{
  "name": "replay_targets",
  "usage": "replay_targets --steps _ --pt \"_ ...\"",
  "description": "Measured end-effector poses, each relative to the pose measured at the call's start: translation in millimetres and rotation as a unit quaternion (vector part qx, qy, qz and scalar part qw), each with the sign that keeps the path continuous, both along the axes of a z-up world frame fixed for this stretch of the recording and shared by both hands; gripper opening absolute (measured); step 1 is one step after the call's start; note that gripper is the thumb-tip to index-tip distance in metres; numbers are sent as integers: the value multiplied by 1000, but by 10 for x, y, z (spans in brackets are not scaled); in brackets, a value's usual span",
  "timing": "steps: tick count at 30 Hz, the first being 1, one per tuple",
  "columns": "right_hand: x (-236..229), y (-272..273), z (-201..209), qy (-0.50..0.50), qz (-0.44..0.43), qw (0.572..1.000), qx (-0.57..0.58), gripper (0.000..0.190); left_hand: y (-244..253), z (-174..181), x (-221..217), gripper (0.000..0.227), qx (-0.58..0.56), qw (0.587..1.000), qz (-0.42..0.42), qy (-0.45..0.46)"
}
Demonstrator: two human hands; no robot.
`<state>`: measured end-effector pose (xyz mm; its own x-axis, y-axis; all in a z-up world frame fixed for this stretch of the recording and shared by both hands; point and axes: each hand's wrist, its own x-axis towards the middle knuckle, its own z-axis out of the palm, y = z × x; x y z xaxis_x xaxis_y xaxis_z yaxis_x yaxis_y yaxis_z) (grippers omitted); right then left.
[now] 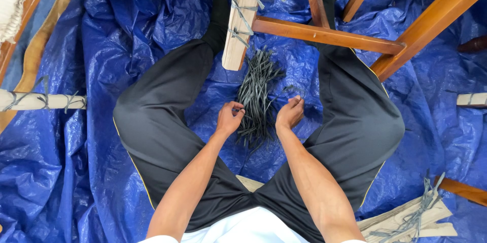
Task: Tying wooden furniture slats and components together using plastic strips.
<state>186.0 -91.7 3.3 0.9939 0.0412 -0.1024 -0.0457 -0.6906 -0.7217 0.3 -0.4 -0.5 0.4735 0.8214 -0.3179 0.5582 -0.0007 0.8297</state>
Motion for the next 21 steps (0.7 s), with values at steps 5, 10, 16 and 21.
replay_targets --steps 5,10,16,21 --pt "-31 52 86 -67 14 996 61 40 10 69 2 19 -2 1000 6 -4" --pt "10 41 4 -103 18 988 114 30 15 7 6 18 8 1000 12 -8" --pt "-49 442 667 -94 170 960 200 26 435 -651 89 10 -23 968 136 -211" --pt "76 956 1189 -61 329 929 157 26 1228 232 198 37 -139 933 202 -262"
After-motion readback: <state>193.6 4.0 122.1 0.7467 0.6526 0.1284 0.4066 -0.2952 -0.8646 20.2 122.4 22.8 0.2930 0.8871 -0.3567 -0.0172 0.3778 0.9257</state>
